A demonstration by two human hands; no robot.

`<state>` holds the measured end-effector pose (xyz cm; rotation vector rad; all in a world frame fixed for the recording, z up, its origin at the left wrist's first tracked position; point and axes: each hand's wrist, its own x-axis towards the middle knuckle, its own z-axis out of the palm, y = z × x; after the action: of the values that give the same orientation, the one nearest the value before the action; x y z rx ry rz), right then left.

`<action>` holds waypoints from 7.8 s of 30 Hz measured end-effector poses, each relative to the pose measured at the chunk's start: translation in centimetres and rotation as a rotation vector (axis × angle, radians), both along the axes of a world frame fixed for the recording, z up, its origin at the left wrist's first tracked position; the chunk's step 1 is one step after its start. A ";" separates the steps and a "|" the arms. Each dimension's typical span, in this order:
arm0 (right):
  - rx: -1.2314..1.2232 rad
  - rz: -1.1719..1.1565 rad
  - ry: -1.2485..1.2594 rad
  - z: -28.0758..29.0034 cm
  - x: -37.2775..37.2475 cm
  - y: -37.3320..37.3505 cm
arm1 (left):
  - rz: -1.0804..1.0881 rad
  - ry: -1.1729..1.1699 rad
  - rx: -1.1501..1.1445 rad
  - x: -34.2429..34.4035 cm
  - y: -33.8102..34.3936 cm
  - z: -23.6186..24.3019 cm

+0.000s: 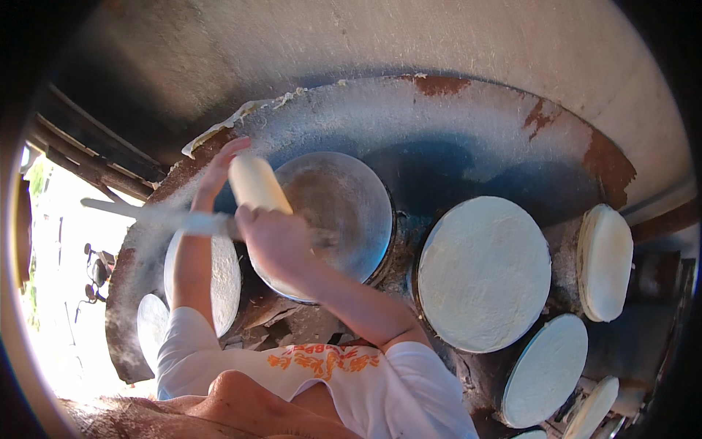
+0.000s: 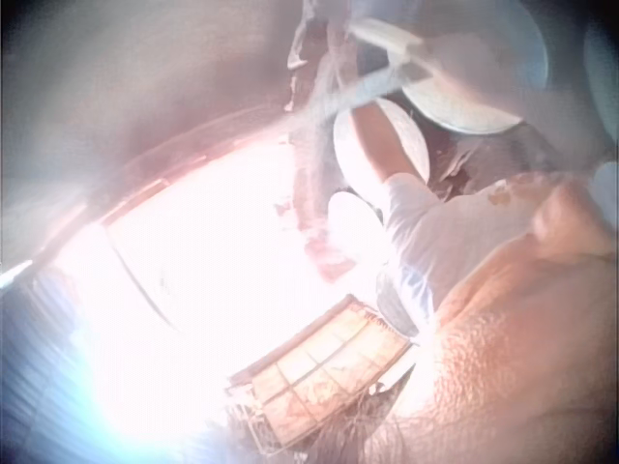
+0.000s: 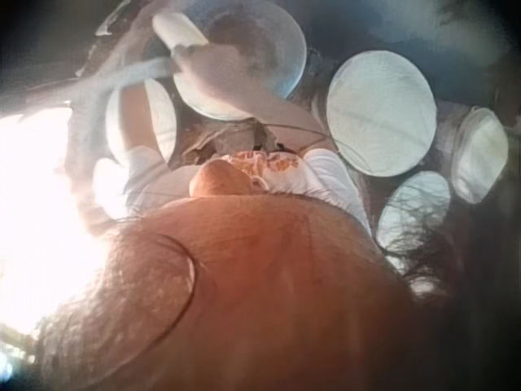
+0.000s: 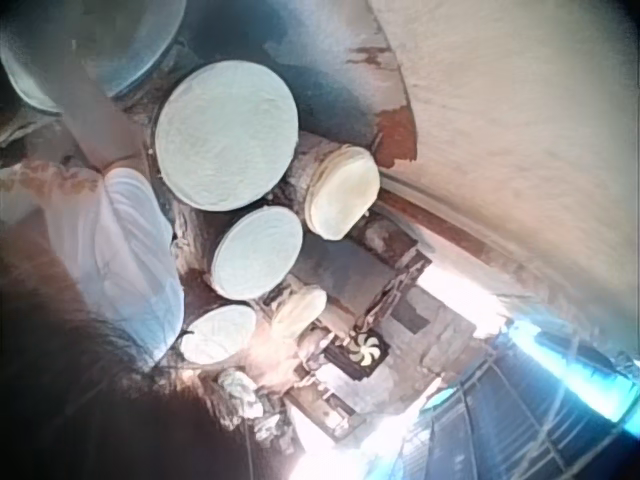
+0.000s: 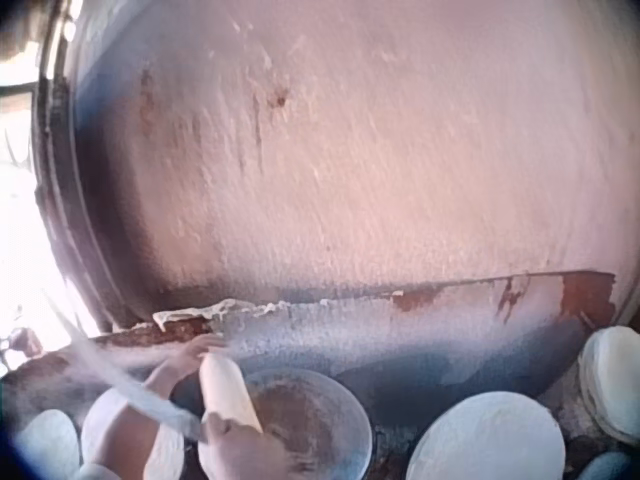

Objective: The person uses a ladle to pour batter onto several heated circular plates and uses a scraper to spread it into thin circles. They then use a wooden stick and their hands to peel the cooked sheets from the plates and stack them on nearby platforms.

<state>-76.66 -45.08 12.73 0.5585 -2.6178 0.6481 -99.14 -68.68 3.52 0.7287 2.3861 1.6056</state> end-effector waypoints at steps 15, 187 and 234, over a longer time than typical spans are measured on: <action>-0.658 -0.144 -0.326 -0.3 12.8 1.4 | 0.096 0.544 0.179 19.5 -11.9 10.4; -0.945 -0.879 0.130 -6.1 29.6 58.3 | -0.749 1.400 -0.053 29.0 74.6 21.6; -0.717 0.170 -0.566 -13.5 33.4 -4.2 | 1.876 -0.478 -0.681 73.8 -32.6 -12.0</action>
<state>-43.22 -49.25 -0.74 0.4006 -2.5353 1.9216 -25.37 -101.31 -8.43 -2.1961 2.5785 0.5864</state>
